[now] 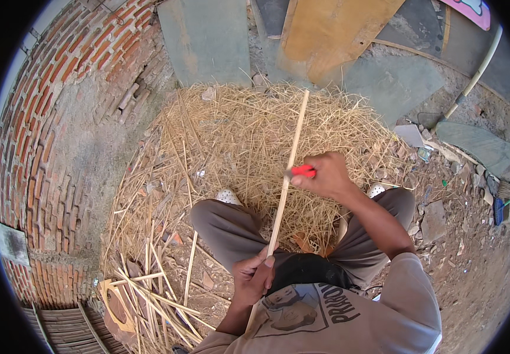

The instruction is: The person sits on the ground and uses a red utility knife to shave the surface of a long bamboo stick. They hold the stick with one hand and scrape along its length with the knife in the other hand, creating a pile of shavings.

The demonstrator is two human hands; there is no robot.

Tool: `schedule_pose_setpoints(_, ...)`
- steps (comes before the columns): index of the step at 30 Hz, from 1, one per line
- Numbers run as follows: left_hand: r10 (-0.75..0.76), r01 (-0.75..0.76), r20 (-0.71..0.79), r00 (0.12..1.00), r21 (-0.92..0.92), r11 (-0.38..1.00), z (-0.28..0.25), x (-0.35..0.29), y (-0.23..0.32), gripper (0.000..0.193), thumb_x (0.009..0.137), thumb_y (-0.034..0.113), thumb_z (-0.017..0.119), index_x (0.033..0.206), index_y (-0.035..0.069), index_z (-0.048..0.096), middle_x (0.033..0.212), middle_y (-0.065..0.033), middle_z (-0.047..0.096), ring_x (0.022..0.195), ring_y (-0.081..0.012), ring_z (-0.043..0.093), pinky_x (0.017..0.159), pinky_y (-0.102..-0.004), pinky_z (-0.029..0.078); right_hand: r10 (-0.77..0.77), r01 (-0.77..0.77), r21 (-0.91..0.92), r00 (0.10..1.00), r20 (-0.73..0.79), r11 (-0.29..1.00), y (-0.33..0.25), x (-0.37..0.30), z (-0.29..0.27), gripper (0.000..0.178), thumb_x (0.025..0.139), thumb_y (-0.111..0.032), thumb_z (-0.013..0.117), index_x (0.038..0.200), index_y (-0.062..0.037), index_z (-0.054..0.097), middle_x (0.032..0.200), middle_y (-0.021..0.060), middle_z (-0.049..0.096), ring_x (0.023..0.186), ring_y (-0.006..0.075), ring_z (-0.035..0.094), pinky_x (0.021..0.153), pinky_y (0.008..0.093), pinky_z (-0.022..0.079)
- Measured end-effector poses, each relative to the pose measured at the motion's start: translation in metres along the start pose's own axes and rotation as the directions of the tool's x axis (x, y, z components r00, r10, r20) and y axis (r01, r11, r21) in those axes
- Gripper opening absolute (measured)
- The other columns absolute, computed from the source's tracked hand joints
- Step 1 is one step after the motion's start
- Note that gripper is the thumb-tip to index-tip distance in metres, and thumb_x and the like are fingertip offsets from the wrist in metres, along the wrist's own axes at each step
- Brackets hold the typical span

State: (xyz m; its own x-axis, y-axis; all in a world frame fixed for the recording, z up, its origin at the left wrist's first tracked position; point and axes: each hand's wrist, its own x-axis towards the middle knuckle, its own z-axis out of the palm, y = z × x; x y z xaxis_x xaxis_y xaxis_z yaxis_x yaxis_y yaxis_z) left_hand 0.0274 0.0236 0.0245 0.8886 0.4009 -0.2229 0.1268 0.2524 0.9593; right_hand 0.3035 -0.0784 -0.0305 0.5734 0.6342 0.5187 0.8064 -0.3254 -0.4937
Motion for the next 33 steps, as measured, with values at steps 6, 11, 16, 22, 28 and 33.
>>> schedule_pose_setpoints(6, 0.056, -0.055, -0.006, 0.998, 0.122, 0.991, -0.001, 0.002, 0.009, 0.032, 0.099, 0.009, 0.051, 0.129, 0.002, 0.058, 0.05, 0.0038, 0.043, 0.043, -0.0022, 0.036, 0.041, -0.0197, 0.027, -0.088, 0.083, 0.058, 0.991, 0.096, 0.995, -0.035, -0.005, 0.002, 0.067, 0.069, -0.075, 0.064, 0.053, -0.0096, 0.056, 0.047, 0.0066, 0.052, 0.04, 0.0267, 0.054, 0.043, 0.0389, 0.042)
schedule_pose_setpoints(11, 0.039, -0.038, -0.001, 0.999, 0.152, 0.988, 0.002, 0.006, 0.007, 0.032, 0.098, 0.01, 0.051, 0.129, 0.0, 0.057, 0.049, 0.0032, 0.041, 0.041, -0.0034, 0.035, 0.039, -0.0206, 0.026, -0.061, 0.062, -0.008, 0.991, 0.122, 0.998, -0.025, -0.001, 0.01, 0.067, 0.062, -0.074, 0.069, 0.052, -0.0099, 0.055, 0.047, 0.0058, 0.052, 0.041, 0.0261, 0.054, 0.043, 0.038, 0.041)
schedule_pose_setpoints(16, 0.007, -0.005, -0.021, 1.0, 0.091, 0.996, 0.006, 0.013, 0.003, 0.033, 0.098, 0.009, 0.052, 0.129, -0.001, 0.057, 0.048, 0.0029, 0.04, 0.039, -0.0042, 0.035, 0.038, -0.0212, 0.027, -0.126, 0.127, -0.048, 0.992, 0.014, 0.991, 0.0, 0.003, 0.018, 0.068, 0.062, -0.076, 0.068, 0.05, -0.0111, 0.053, 0.045, 0.0035, 0.048, 0.04, 0.0246, 0.051, 0.042, 0.0369, 0.04)
schedule_pose_setpoints(22, 0.012, -0.012, 0.018, 1.0, 0.001, 1.0, 0.003, 0.014, -0.003, 0.032, 0.097, 0.007, 0.052, 0.127, -0.003, 0.058, 0.05, 0.0015, 0.043, 0.042, -0.0046, 0.037, 0.041, -0.0233, 0.03, -0.114, 0.111, -0.196, 0.993, -0.005, 0.974, 0.02, 0.013, 0.028, 0.07, 0.073, -0.077, 0.059, 0.05, -0.011, 0.053, 0.043, 0.0033, 0.046, 0.037, 0.0213, 0.047, 0.042, 0.0384, 0.039)
schedule_pose_setpoints(28, 0.082, -0.103, -0.148, 0.986, -0.145, 0.984, -0.036, -0.018, -0.011, 0.032, 0.098, 0.007, 0.051, 0.128, -0.002, 0.057, 0.051, 0.0019, 0.044, 0.043, -0.0039, 0.037, 0.042, -0.0211, 0.03, 0.401, -0.398, 0.057, 0.892, -0.209, 0.916, 0.058, 0.051, -0.019, 0.071, 0.081, -0.074, 0.052, 0.055, -0.0077, 0.058, 0.045, 0.0049, 0.051, 0.04, 0.0211, 0.051, 0.043, 0.038, 0.042)
schedule_pose_setpoints(33, 0.085, -0.088, -0.048, 0.995, -0.052, 0.995, -0.021, 0.0, -0.002, 0.033, 0.098, 0.008, 0.053, 0.128, -0.003, 0.056, 0.049, 0.0012, 0.044, 0.04, -0.0041, 0.034, 0.039, -0.0208, 0.027, -0.046, 0.052, 0.101, 0.997, -0.056, 0.994, -0.007, 0.007, 0.016, 0.07, 0.078, -0.073, 0.058, 0.055, -0.007, 0.053, 0.045, 0.0065, 0.048, 0.038, 0.0239, 0.05, 0.041, 0.0377, 0.04)
